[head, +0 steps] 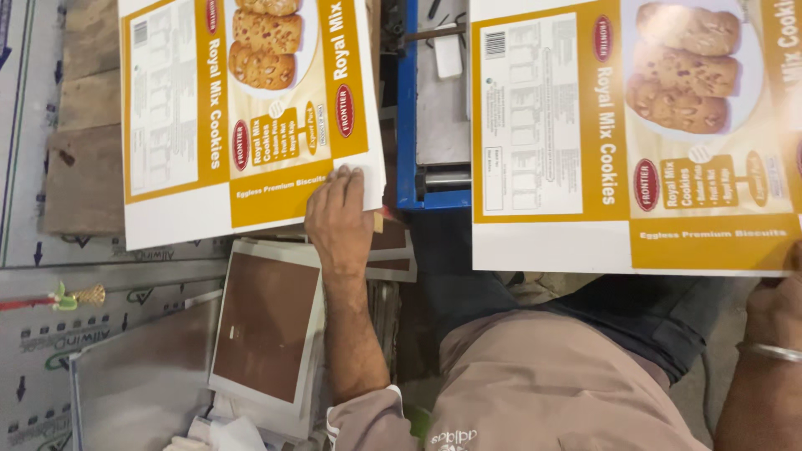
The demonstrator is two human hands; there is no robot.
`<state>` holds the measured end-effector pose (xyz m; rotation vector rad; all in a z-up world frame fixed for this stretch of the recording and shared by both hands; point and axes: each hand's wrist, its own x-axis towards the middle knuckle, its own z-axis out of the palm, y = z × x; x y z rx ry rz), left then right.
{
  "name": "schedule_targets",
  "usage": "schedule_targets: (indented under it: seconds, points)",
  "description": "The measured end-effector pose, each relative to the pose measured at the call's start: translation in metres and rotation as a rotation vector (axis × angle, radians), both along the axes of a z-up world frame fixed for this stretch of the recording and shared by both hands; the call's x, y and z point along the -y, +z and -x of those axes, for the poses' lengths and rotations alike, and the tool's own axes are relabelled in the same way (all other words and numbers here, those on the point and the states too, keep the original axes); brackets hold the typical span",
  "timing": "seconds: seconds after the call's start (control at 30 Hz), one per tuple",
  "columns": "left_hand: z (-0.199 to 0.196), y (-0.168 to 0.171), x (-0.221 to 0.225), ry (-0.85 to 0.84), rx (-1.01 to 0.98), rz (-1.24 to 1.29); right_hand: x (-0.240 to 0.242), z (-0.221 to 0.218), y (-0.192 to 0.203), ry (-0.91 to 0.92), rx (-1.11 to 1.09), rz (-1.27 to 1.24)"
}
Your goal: The person organizes printed sheets by picking them up from a pile and placing them onto a sorting machine by hand.
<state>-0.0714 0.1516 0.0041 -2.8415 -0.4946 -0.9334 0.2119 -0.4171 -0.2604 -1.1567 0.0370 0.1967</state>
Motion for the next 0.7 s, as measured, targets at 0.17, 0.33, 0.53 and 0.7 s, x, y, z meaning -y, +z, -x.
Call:
schedule_targets:
  seconds: [0.17, 0.33, 0.53, 0.7]
  points:
    - [-0.001, 0.001, 0.000, 0.017, 0.008, 0.009, -0.034, -0.014, 0.034, 0.029, 0.027, -0.025]
    - [-0.002, -0.003, 0.000, 0.036, 0.004, 0.023, -0.086, -0.043, 0.077, 0.020, 0.109, -0.029]
    - [-0.003, 0.004, 0.003, 0.041, -0.042, 0.097, -0.123, -0.054, 0.089, -0.020, 0.035, -0.032]
    - [0.006, 0.024, -0.004, -0.034, -0.174, 0.249, -0.140, -0.002, 0.116, 0.141, -0.142, 0.183]
